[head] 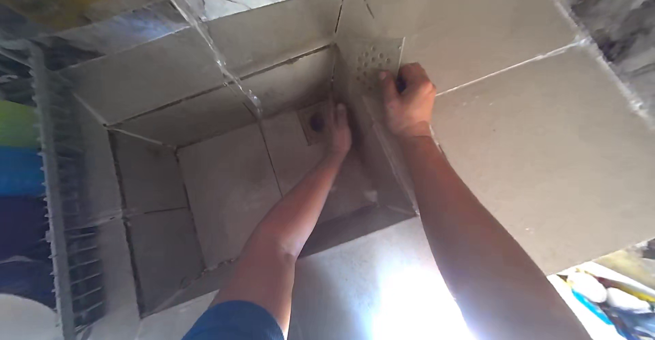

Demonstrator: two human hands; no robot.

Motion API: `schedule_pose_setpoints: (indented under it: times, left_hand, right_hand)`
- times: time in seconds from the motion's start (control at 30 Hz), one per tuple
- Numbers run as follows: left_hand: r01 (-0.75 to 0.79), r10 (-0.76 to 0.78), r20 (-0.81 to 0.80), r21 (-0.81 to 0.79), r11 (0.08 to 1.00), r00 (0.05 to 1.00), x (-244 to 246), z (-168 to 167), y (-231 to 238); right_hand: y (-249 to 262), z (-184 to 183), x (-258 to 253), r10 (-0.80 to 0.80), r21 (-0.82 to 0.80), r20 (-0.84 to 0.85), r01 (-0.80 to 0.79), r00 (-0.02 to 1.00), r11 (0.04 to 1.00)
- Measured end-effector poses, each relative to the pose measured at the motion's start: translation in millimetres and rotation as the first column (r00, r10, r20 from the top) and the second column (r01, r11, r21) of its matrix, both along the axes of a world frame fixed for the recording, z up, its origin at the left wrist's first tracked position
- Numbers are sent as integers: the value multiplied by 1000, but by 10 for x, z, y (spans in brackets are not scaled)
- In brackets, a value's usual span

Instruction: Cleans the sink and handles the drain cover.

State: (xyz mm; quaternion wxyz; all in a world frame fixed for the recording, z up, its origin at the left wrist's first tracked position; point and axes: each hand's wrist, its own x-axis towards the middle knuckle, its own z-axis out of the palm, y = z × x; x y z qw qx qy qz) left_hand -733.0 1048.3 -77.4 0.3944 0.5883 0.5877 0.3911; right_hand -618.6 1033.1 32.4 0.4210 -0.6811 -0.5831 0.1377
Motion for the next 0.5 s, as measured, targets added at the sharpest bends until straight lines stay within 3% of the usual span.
schedule_pose_setpoints:
  times: [0.03,0.07,0.1,0.13,0.2,0.27,0.3,0.4,0.43,0.5]
  left_hand:
    - [6,-12,172,35,999,985,97,79,-16]
    - [34,-48,240,62,997,970,179,93,-20]
    - [69,-79,170,67,995,982,205,26,-6]
    - [109,-108,-27,28,994,994,161,-80,22]
    - [170,-212,-503,-128,977,838,-65,-233,92]
    - [204,-248,-728,-151,967,639,-381,-345,85]
    - [201,-222,-755,-122,972,617,-528,-336,14]
    - [199,-198,-748,-90,976,633,-828,-293,-147]
    - [138,-161,-718,-91,986,677,-886,-291,-124]
    - [-120,59,-480,-97,988,875,-937,-204,45]
  right_hand:
    - [2,-9,-8,-1,6,-7,1,1000,1000]
    - [5,-8,-16,-1,10,-9,1,1000,1000]
    - [5,-5,-22,-2,9,-13,2,1000,1000]
    - [2,-3,-22,-4,1,-9,4,1000,1000]
    - [14,-1,-4,-3,0,13,3,1000,1000]
    - [18,-10,-1,6,-12,20,-6,1000,1000]
    - [19,1,-1,11,-21,18,-11,1000,1000]
    - [46,10,8,16,-22,24,-16,1000,1000]
    - [46,1,3,19,-17,27,-19,999,1000]
    - [43,-5,2,20,-5,30,-20,999,1000]
